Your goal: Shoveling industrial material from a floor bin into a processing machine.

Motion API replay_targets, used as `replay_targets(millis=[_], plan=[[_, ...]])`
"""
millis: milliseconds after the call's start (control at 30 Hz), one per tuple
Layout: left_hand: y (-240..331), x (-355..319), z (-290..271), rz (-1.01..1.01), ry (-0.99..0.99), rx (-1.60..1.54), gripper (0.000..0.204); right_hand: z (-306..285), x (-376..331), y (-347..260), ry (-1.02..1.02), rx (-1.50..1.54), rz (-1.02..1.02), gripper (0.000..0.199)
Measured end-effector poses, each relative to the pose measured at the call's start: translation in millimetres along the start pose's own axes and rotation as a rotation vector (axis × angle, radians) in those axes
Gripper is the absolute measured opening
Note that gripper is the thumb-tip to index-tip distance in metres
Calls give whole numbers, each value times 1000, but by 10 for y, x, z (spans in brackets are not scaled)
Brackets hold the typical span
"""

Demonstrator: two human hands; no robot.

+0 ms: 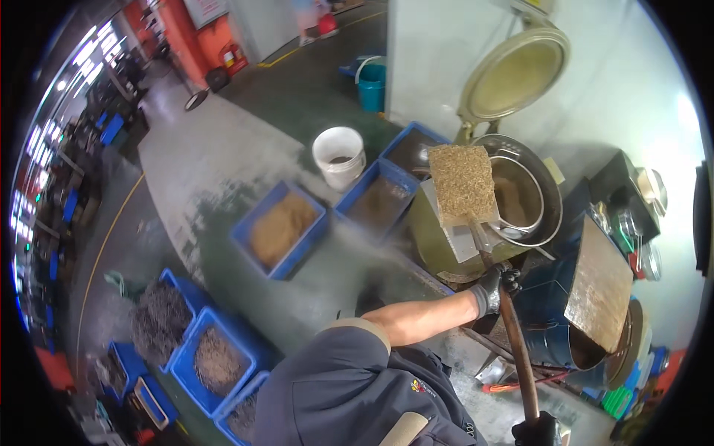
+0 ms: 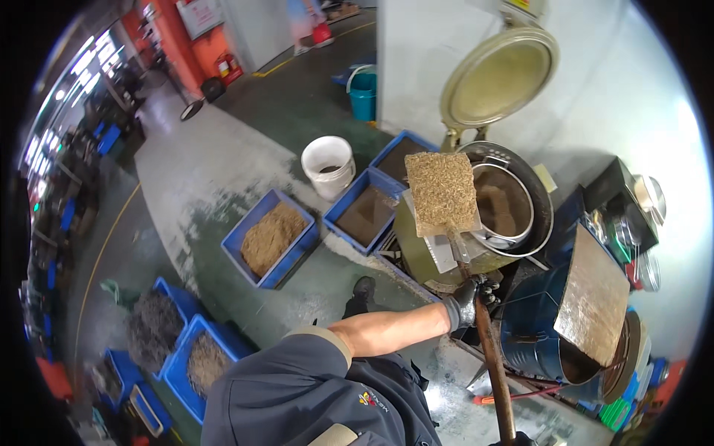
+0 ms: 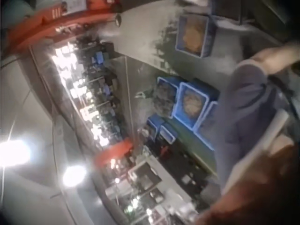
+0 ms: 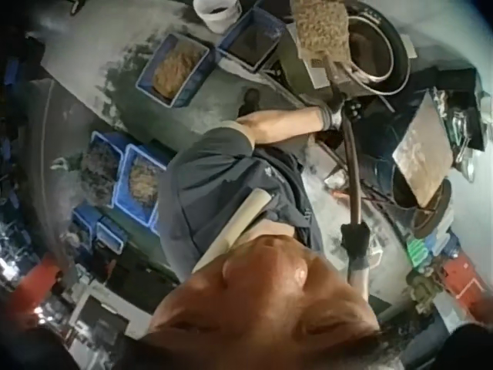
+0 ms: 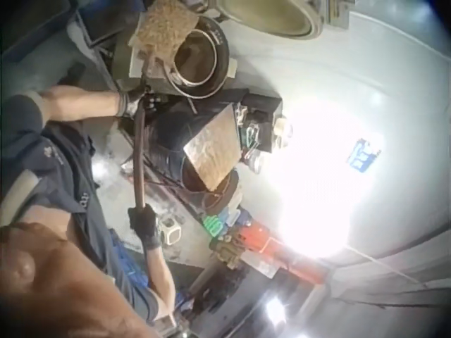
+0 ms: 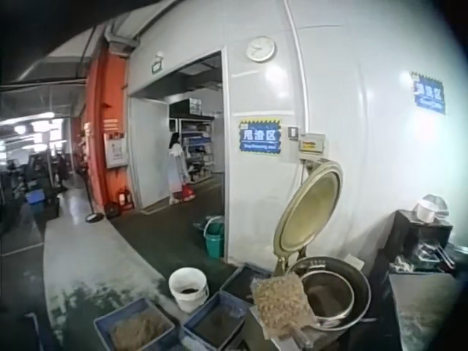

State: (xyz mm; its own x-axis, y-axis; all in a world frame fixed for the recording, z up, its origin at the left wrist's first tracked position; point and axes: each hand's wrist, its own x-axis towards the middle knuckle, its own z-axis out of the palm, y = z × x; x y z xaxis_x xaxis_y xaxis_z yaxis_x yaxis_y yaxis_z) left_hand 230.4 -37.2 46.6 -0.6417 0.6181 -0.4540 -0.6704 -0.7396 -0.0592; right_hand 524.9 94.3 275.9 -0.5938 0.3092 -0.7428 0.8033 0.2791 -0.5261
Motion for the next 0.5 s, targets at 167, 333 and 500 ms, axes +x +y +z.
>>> replay_targets(millis=[167, 333, 500], plan=[[479, -646, -485, 199, 116, -138, 19, 232, 446, 320, -43, -452, -330, 11], [1137, -1041, -1448, 320, 139, -198, 23, 1068, 458, -409, -153, -709, -137, 24], [1867, -1761, -2273, 377, 125, -281, 25, 1940, 832, -661, -330, -894, -256, 24]])
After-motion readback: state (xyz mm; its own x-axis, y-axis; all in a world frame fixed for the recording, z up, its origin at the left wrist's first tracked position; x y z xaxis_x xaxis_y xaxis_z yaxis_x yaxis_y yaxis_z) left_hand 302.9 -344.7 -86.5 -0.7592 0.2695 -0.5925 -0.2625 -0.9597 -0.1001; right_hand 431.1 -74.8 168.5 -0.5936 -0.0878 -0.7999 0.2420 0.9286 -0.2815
